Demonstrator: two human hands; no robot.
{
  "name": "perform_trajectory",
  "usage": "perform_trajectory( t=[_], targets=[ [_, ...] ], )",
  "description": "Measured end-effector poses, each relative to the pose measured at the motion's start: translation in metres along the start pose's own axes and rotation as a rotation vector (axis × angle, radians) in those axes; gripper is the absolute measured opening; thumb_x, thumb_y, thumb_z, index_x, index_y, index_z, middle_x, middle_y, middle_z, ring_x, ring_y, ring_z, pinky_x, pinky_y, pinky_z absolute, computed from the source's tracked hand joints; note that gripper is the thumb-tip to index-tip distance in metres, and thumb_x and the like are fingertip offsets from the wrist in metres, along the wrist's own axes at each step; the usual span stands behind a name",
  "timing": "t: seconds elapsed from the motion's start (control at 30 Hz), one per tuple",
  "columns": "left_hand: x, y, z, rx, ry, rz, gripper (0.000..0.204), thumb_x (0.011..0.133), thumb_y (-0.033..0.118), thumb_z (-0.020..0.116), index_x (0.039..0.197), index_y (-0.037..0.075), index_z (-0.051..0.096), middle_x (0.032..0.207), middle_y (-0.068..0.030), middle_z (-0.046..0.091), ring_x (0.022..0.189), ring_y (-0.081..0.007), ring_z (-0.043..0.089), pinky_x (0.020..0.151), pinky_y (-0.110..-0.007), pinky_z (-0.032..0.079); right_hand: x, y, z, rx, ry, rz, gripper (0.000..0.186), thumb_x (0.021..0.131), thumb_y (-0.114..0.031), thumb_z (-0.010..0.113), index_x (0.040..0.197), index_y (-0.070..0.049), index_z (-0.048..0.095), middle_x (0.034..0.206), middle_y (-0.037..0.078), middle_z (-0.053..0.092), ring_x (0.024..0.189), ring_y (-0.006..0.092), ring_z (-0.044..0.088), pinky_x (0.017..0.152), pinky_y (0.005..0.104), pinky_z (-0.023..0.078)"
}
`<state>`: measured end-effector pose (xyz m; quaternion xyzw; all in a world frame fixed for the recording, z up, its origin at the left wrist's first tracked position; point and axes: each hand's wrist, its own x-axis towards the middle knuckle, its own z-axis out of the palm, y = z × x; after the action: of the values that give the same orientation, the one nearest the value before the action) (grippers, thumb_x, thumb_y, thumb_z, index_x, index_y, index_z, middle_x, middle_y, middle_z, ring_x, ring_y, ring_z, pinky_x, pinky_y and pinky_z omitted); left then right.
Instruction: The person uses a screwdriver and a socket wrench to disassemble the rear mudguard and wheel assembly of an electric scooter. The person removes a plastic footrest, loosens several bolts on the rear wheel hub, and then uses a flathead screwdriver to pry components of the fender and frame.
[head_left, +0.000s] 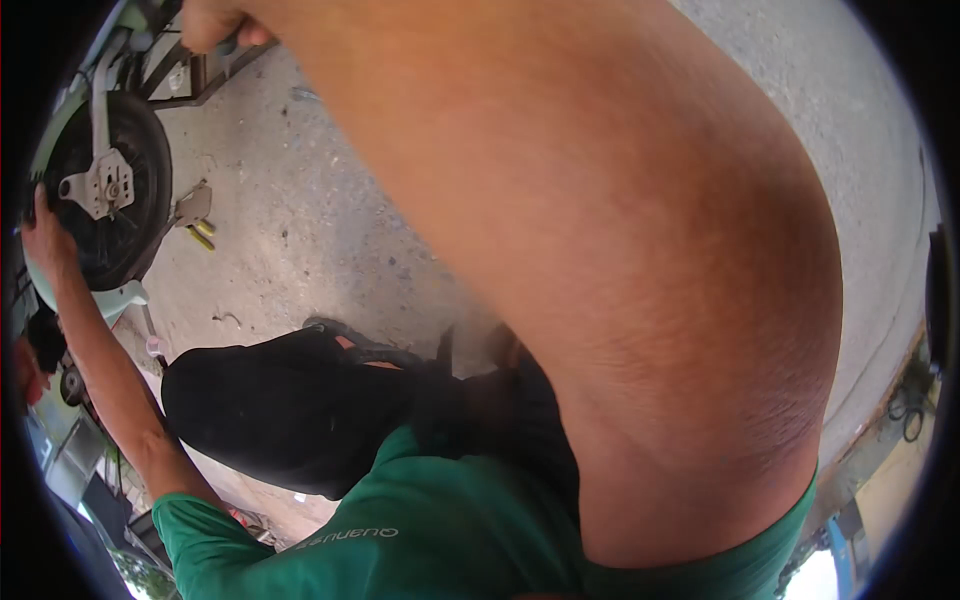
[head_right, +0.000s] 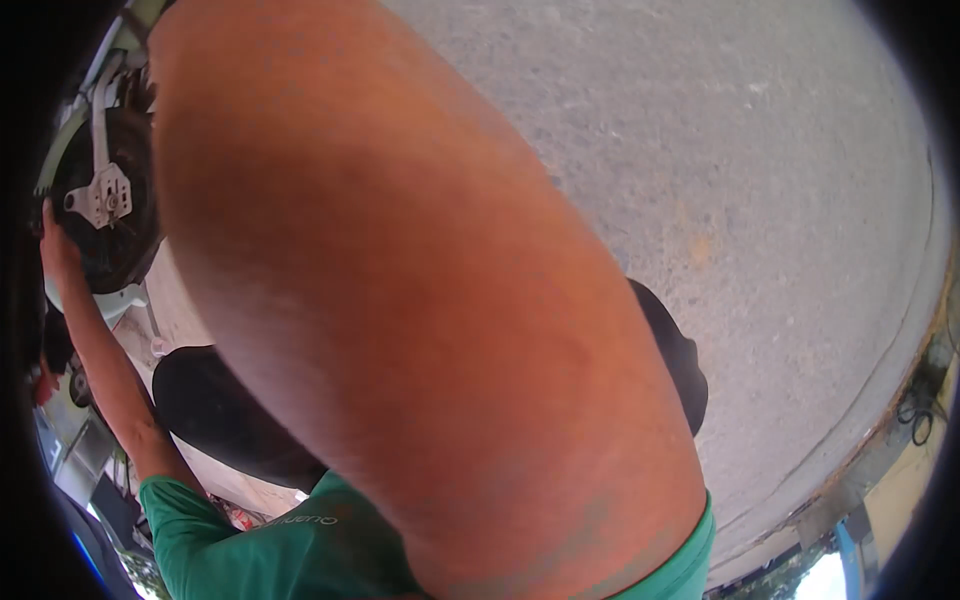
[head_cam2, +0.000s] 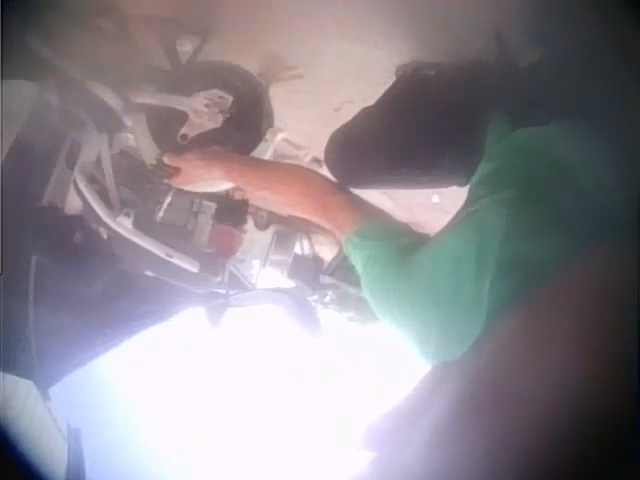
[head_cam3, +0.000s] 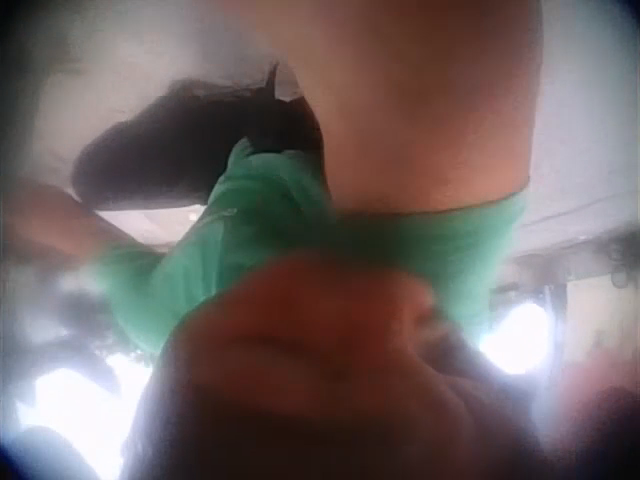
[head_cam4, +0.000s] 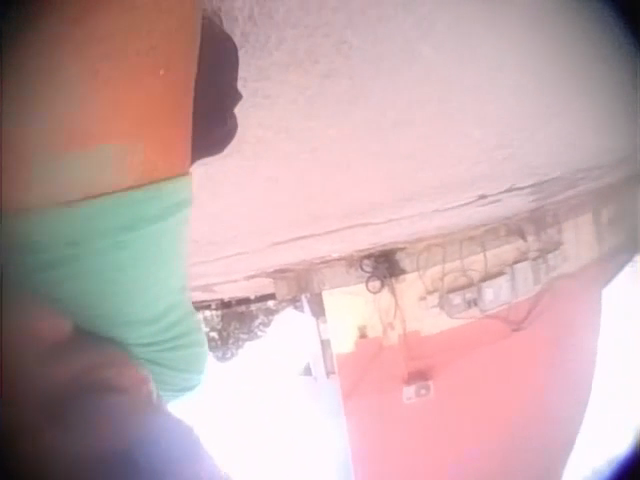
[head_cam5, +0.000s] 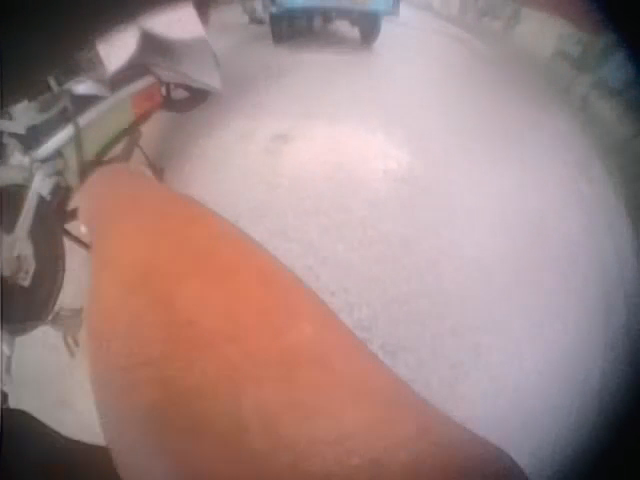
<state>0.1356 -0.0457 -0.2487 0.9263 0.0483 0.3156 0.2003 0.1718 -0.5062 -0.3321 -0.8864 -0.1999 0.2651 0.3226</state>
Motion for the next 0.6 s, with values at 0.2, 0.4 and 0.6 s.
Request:
perform_trajectory(
  t=[0.2,0.4,0.6],
  targets=[
    [-0.023,0.067,0.023,-0.344,0.094,-0.167,0.063,0.096,0.024,0.074,0.144,-0.006,0.047,0.128,-0.0139,0.066,0.113,-0.0216,0.063,0.102,-0.033,0.046,0.002,0.017,-0.025,-0.005,0.021,0.012,0.035,0.089,-0.030,0.057,0.077,0.000,0.068,0.072,0.013,0.071,0.065,0.0240,0.066,0.062,0.0412,0.053],
    [-0.040,0.067,0.012,-0.268,0.153,-0.120,0.069,0.097,0.026,0.071,0.147,-0.010,0.041,0.122,-0.0179,0.068,0.108,-0.0222,0.066,0.096,-0.033,0.052,0.021,0.019,-0.009,0.198,-0.093,0.089,0.039,0.097,-0.032,0.061,0.112,0.003,0.067,0.096,0.012,0.073,0.068,0.0181,0.065,0.058,0.0355,0.051],
    [-0.039,0.076,0.009,-0.212,0.125,-0.147,0.066,0.095,0.027,0.071,0.145,-0.006,0.044,0.119,-0.0168,0.070,0.107,-0.0226,0.068,0.096,-0.035,0.053,0.041,0.016,0.010,0.228,-0.155,0.075,0.043,0.097,-0.033,0.062,0.123,0.001,0.068,0.098,0.010,0.072,0.069,0.0159,0.066,0.057,0.0335,0.051]
  ],
)
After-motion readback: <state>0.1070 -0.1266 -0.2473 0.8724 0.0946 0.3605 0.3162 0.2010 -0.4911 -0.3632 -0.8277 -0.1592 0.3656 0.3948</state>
